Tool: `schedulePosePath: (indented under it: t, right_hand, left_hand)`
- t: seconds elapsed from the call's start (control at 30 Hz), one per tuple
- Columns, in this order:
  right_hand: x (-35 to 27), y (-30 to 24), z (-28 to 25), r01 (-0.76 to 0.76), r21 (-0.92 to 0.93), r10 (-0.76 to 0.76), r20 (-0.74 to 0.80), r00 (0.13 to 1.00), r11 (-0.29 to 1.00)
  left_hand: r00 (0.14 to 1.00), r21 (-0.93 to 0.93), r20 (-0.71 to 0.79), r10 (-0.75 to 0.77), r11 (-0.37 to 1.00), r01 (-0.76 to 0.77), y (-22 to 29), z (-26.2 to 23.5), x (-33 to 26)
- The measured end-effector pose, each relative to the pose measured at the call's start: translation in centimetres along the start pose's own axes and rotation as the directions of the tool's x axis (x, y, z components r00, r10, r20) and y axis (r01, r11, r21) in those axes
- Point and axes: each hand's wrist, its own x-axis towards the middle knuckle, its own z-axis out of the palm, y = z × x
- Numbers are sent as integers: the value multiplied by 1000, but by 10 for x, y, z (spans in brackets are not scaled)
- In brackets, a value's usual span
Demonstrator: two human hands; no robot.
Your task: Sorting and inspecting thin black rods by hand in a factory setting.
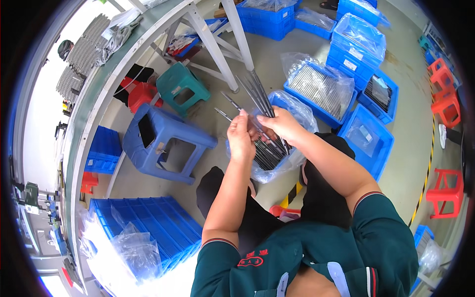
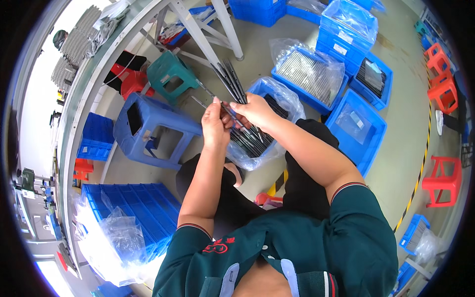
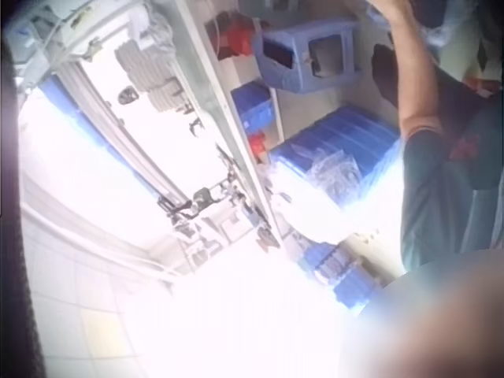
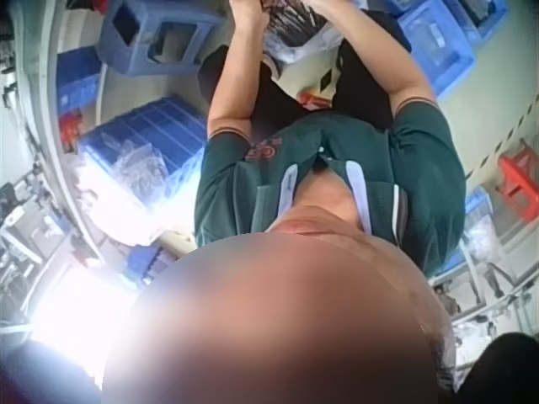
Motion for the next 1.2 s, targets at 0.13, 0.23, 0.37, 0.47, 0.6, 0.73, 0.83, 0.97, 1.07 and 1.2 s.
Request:
schedulePosePath:
  t: [0.13,0.23,0.37,0.47,0.6,0.73,0.83,0.97,1.07,1.2]
  right_hand:
    - [10,-1,-18,77,5,-76,-56,996,997]
    - [11,-9,-23,-13,253,-2,58,998,967]
    - [20,-7,-25,-3,202,-2,25,1000,979]
    - [34,-11,-39,81,246,-61,-89,994,966]
    - [57,-26,-92,214,350,-110,-292,950,912]
    - [49,-27,-103,196,391,-85,-283,955,899]
    - [38,-9,-67,60,266,-5,-203,979,962]
    - [22,5,-20,29,-25,-29,-25,999,999]
    - [12,-1,-14,-38,-93,54,175,983,995]
    - [24,10,-9,115,-310,-116,13,993,944]
  left_hand:
    - [990,91,-6,-142,986,142,13,1,-3]
    - [946,156,150,-286,952,264,7,3,-12]
    - [901,212,176,-395,910,358,-5,7,-18]
    - [801,403,301,-517,831,385,3,4,-25]
    - [670,433,410,-619,779,454,16,-4,-34]
    - [741,231,417,-527,849,475,21,-12,-30]
    - [736,136,458,-498,858,496,15,-12,-20]
    - [725,146,467,-506,853,501,10,-3,-16]
    - [728,182,439,-527,846,502,6,-5,-18]
    - [773,100,361,-521,846,523,8,-18,-12]
